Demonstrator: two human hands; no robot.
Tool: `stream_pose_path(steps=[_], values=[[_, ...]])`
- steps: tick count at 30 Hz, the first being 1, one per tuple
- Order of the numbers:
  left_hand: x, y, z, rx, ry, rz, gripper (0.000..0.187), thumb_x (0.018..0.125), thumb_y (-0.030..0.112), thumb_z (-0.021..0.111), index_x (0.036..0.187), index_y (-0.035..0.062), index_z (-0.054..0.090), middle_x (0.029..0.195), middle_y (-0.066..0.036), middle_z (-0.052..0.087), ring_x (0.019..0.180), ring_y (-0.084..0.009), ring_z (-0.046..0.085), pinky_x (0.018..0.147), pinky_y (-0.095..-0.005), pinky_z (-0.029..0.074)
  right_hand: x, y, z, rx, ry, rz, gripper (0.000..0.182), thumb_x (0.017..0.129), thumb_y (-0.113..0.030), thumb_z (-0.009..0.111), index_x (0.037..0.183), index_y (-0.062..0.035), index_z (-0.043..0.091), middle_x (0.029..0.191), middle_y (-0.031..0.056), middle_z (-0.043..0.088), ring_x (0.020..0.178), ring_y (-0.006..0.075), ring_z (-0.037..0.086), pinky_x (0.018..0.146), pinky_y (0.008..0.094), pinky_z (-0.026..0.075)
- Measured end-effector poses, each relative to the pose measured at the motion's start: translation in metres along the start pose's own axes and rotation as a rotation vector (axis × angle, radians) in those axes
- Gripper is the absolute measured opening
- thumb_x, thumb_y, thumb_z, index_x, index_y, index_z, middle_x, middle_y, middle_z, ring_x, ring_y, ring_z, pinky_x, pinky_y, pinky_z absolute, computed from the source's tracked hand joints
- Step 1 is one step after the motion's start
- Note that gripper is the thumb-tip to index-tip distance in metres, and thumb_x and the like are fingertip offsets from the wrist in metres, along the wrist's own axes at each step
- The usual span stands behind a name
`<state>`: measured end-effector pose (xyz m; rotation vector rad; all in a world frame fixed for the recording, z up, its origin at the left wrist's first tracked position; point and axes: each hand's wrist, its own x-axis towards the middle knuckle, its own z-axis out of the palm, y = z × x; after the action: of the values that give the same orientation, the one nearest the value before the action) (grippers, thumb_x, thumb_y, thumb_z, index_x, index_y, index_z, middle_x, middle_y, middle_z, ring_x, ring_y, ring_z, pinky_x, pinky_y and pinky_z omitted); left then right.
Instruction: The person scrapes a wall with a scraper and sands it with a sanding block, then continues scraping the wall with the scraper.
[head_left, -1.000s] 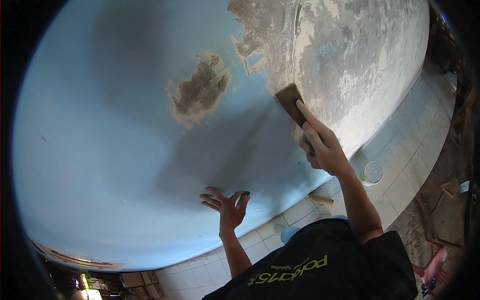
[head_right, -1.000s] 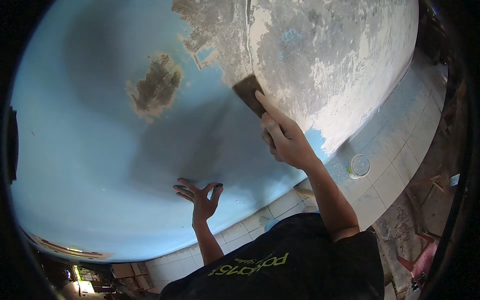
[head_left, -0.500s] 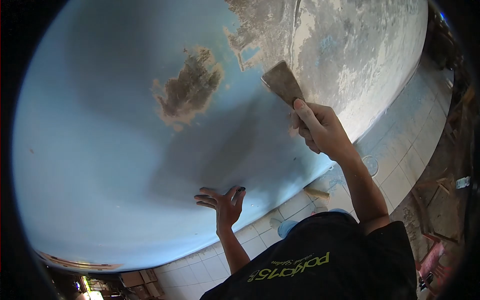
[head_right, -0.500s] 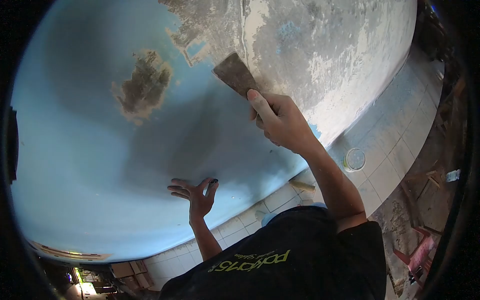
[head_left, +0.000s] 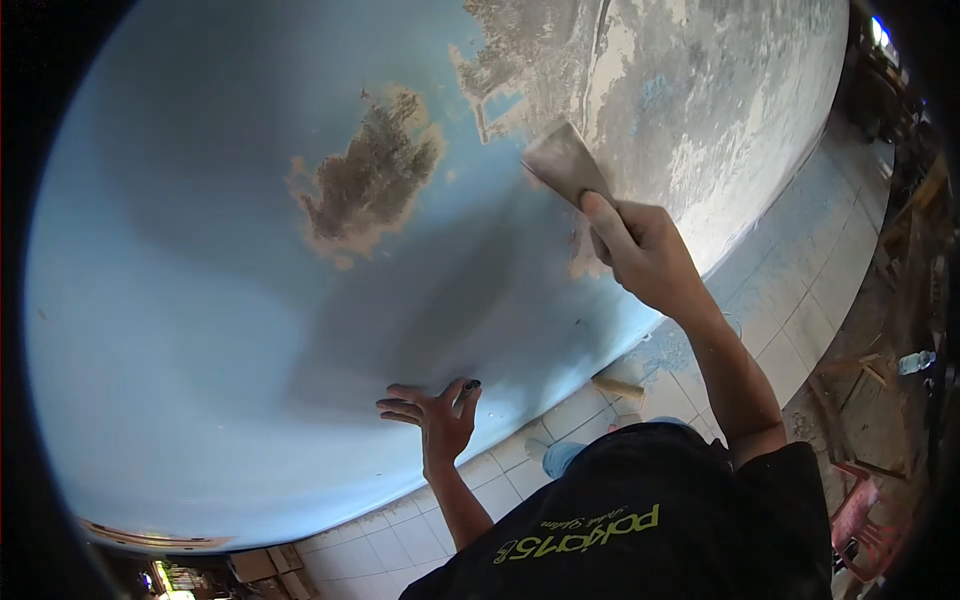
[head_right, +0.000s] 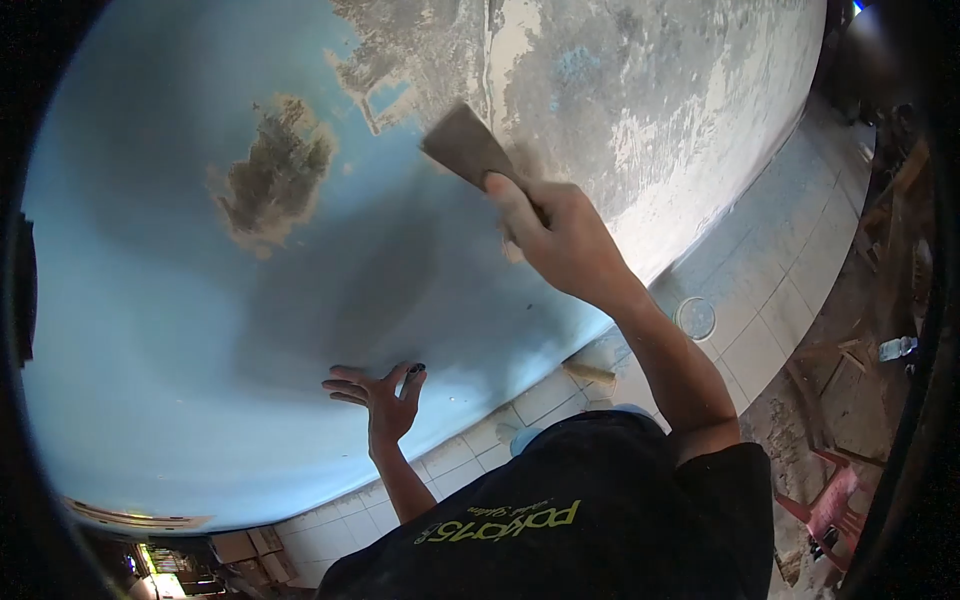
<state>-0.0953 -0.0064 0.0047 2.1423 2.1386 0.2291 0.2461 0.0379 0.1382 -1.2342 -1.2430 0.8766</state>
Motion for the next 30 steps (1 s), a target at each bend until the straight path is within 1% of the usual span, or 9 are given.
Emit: stream_pose_path(steps=[4,6,8,11,20,24,26,28,30], values=[[0.002,0.008,-0.01,-0.013,-0.006,-0.003,0.044,0.09,0.058,0.059,0.117,0.0253,0.071,0.142,-0.047,-0.024,0.119,-0.0699,-0.035,0.098,-0.0794,-0.011,0.003,-0.001,0.001,0.045,-0.052,-0.004,0.052,0.102,-0.038,0.051,0.068,0.0,0.061,0.055,-0.0019,0.045,0.054,0.0057,0.04,0.048,0.0269,0.033],[0.002,0.006,-0.008,-0.042,-0.016,-0.022,0.043,0.09,0.058,0.059,0.117,0.0256,0.071,0.141,-0.048,-0.023,0.12,-0.0702,-0.035,0.098,-0.0797,-0.011,-0.005,0.008,-0.002,-0.012,-0.004,0.076,0.053,0.102,-0.039,0.052,0.066,0.0,0.059,0.055,-0.0023,0.045,0.053,0.0058,0.039,0.047,0.0269,0.031],[0.003,0.0,0.002,-0.024,0.045,0.022,0.043,0.09,0.057,0.06,0.117,0.0257,0.071,0.142,-0.048,-0.022,0.12,-0.0704,-0.034,0.098,-0.0801,-0.011,-0.002,0.003,-0.001,-0.018,-0.005,0.053,0.054,0.102,-0.039,0.052,0.065,0.0,0.059,0.055,-0.0026,0.044,0.053,0.0054,0.038,0.047,0.0267,0.031],[0.002,0.001,0.0,-0.017,0.046,0.039,0.042,0.09,0.057,0.06,0.116,0.026,0.071,0.142,-0.049,-0.02,0.12,-0.0711,-0.033,0.097,-0.0805,-0.011,0.002,-0.006,0.002,0.028,-0.012,0.041,0.054,0.102,-0.039,0.052,0.064,-0.0002,0.058,0.055,-0.0033,0.044,0.053,0.0046,0.037,0.047,0.0261,0.03],[0.004,0.002,0.003,-0.04,0.021,0.011,0.04,0.09,0.055,0.06,0.116,0.0275,0.071,0.142,-0.048,-0.022,0.12,-0.0706,-0.034,0.097,-0.0811,-0.01,0.004,-0.011,0.006,0.064,0.008,0.077,0.054,0.101,-0.04,0.052,0.061,-0.0047,0.054,0.055,-0.004,0.044,0.05,0.0043,0.038,0.046,0.024,0.031],[0.002,-0.003,0.006,-0.012,0.054,0.058,0.039,0.09,0.055,0.06,0.116,0.028,0.07,0.142,-0.048,-0.022,0.12,-0.0713,-0.033,0.096,-0.0816,-0.01,-0.003,-0.007,0.005,0.104,0.004,0.07,0.055,0.101,-0.043,0.052,0.06,-0.0059,0.053,0.055,-0.0035,0.044,0.048,0.0042,0.039,0.044,0.0233,0.031],[0.003,-0.001,0.008,0.022,0.104,0.045,0.038,0.087,0.056,0.064,0.113,0.0295,0.072,0.147,-0.039,-0.027,0.125,-0.0693,-0.031,0.1,-0.0802,-0.005,-0.003,0.003,0.005,0.091,0.008,0.111,0.055,0.1,-0.044,0.052,0.06,-0.0061,0.053,0.055,-0.0037,0.044,0.047,0.0039,0.039,0.043,0.023,0.031],[0.003,0.001,0.009,0.006,0.103,0.033,0.038,0.088,0.056,0.064,0.113,0.0295,0.072,0.148,-0.039,-0.026,0.124,-0.0691,-0.031,0.1,-0.0802,-0.005,-0.001,-0.001,0.005,0.079,0.016,0.155,0.056,0.1,-0.045,0.052,0.061,-0.0062,0.053,0.054,-0.0039,0.044,0.046,0.0036,0.038,0.041,0.0227,0.03],[0.003,-0.001,0.007,0.005,0.096,0.033,0.037,0.088,0.056,0.064,0.113,0.0295,0.072,0.148,-0.039,-0.026,0.124,-0.0689,-0.031,0.1,-0.0801,-0.005,0.003,-0.012,0.005,0.13,-0.02,0.092,0.056,0.1,-0.047,0.051,0.061,-0.0062,0.054,0.054,-0.0042,0.043,0.044,0.003,0.038,0.039,0.0219,0.03]])
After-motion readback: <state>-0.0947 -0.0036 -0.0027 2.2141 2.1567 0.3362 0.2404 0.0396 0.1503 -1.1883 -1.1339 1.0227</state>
